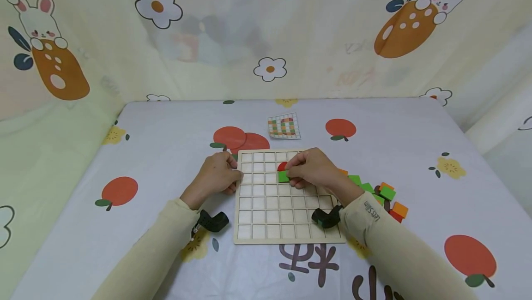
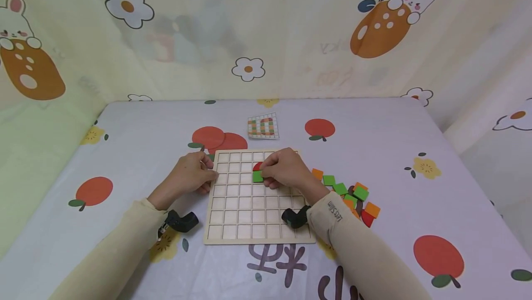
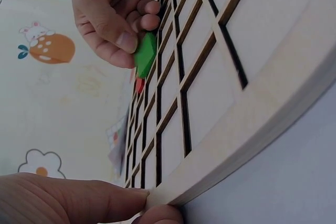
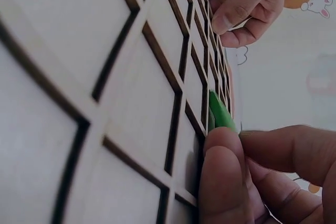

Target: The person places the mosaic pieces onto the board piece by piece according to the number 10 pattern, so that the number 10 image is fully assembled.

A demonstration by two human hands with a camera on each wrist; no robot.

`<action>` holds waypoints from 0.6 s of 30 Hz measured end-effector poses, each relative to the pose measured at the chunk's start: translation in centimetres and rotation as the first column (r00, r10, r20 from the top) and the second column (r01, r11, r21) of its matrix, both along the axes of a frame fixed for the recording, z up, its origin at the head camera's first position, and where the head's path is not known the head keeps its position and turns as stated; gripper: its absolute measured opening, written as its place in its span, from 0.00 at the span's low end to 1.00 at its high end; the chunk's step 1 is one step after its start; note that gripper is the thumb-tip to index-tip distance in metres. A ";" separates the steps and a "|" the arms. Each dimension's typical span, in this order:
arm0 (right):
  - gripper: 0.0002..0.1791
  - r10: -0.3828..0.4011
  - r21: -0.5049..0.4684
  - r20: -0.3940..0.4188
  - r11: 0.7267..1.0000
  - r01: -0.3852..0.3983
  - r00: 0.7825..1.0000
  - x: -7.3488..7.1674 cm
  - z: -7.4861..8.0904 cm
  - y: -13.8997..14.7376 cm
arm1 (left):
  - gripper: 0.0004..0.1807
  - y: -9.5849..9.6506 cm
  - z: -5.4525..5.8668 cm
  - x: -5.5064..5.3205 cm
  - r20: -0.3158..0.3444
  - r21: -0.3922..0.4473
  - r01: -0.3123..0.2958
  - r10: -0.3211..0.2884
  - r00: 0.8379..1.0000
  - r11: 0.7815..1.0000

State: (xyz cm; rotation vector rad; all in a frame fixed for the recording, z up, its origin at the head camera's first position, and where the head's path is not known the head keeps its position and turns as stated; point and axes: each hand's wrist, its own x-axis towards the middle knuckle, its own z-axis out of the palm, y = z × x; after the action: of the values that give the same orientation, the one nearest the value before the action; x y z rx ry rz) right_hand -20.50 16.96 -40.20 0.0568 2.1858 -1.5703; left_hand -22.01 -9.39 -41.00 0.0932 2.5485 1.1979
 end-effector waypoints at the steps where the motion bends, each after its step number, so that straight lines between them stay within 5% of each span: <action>1: 0.09 0.002 0.001 -0.002 1.000 -0.002 1.000 0.0 0.0 0.0 | 0.08 0.0 0.0 0.0 0.000 0.000 0.000 0.000 1.000 1.000; 11: 0.11 0.014 0.004 -0.053 1.000 -0.014 0.998 0.6 0.4 1.5 | 0.09 0.1 -0.2 0.0 -0.008 -0.020 0.002 -0.002 1.000 1.000; 18: 0.13 -0.062 0.202 -0.115 0.976 0.084 0.991 1.0 1.8 6.1 | 0.09 -0.1 0.1 0.0 0.005 -0.005 0.002 -0.002 1.000 1.000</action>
State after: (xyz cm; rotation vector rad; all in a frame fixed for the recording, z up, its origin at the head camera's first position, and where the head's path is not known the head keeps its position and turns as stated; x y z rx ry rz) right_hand -19.46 23.05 -38.44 0.1196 2.4516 -1.4085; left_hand -21.96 -9.47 -40.95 0.0910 2.5465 1.1900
